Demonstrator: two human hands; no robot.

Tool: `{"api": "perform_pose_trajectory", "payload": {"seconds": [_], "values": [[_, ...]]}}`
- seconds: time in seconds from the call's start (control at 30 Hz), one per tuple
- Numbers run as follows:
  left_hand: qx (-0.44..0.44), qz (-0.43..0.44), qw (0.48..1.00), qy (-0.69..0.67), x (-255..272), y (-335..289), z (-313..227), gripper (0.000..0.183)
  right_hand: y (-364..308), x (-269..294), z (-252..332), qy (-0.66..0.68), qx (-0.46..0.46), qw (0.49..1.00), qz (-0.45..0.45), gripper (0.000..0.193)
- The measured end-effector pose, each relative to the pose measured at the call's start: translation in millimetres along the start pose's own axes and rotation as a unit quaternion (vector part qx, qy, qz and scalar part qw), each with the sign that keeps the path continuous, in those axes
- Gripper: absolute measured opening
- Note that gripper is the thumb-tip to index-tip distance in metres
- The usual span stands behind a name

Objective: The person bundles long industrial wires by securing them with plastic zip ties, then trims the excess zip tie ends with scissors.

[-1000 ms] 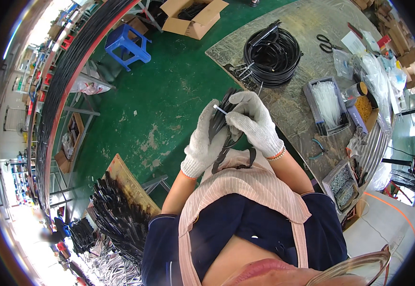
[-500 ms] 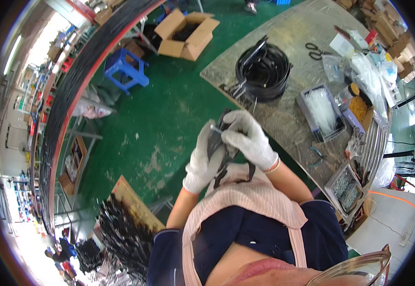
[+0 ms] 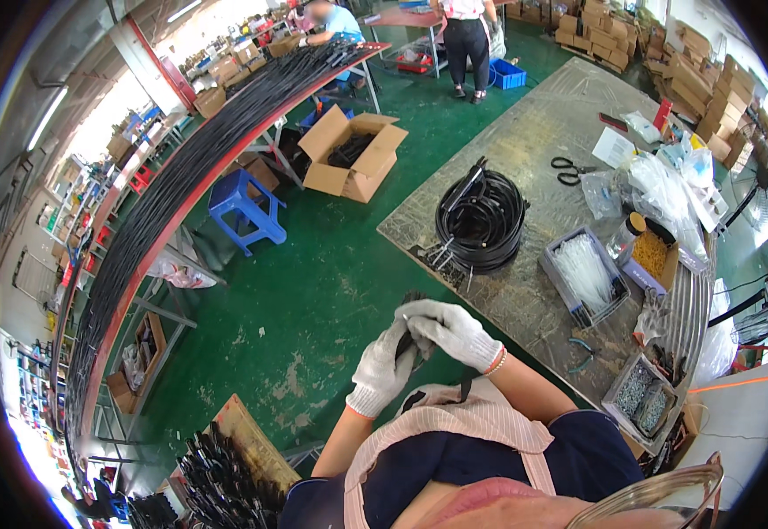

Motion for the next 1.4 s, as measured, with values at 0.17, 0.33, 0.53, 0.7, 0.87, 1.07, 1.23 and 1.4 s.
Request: {"api": "perform_pose_trajectory", "payload": {"seconds": [0.17,0.33,0.53,0.7,0.87,1.07,1.23,1.4], "values": [[0.086,0.039,0.993,0.066,-3,-1,1,0.05,-8,-7,8,-0.313,0.292,0.899,-0.091,0.018],[0.092,0.013,0.995,0.048,-4,-10,21,0.058,-11,-25,23,-0.493,0.359,0.785,-0.107,0.012],[0.107,0.02,0.994,-0.009,-5,-6,33,0.063,20,-9,-39,-0.018,0.09,0.993,-0.075,0.005],[0.156,0.058,0.986,-0.017,-10,-29,45,0.06,-12,-12,-42,-0.139,0.177,0.973,-0.045,0.01],[0.238,0.103,0.965,0.04,-17,-25,38,0.047,22,-25,-51,-0.054,0.075,0.994,-0.066,0.007],[0.19,-0.032,0.981,-0.007,2,-38,75,0.048,8,-39,-46,-0.058,0.136,0.989,0.0,0.008],[0.22,0.057,0.97,0.085,1,-35,81,0.038,-1,-33,-85,0.02,-0.058,0.997,-0.037,0.013],[0.233,-0.063,0.97,-0.037,13,5,92,0.044,-40,-16,-119,0.063,-0.138,0.984,-0.091,0.031]]}}
Point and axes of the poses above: each hand's wrist, its own y-axis towards the middle knuckle, its own x-axis out of the back of the hand, z = x × y, the point moved 6 cm from there along y, towards the middle knuckle, and after that the axes turned 4 degrees about -z, right-handed, at the moved point
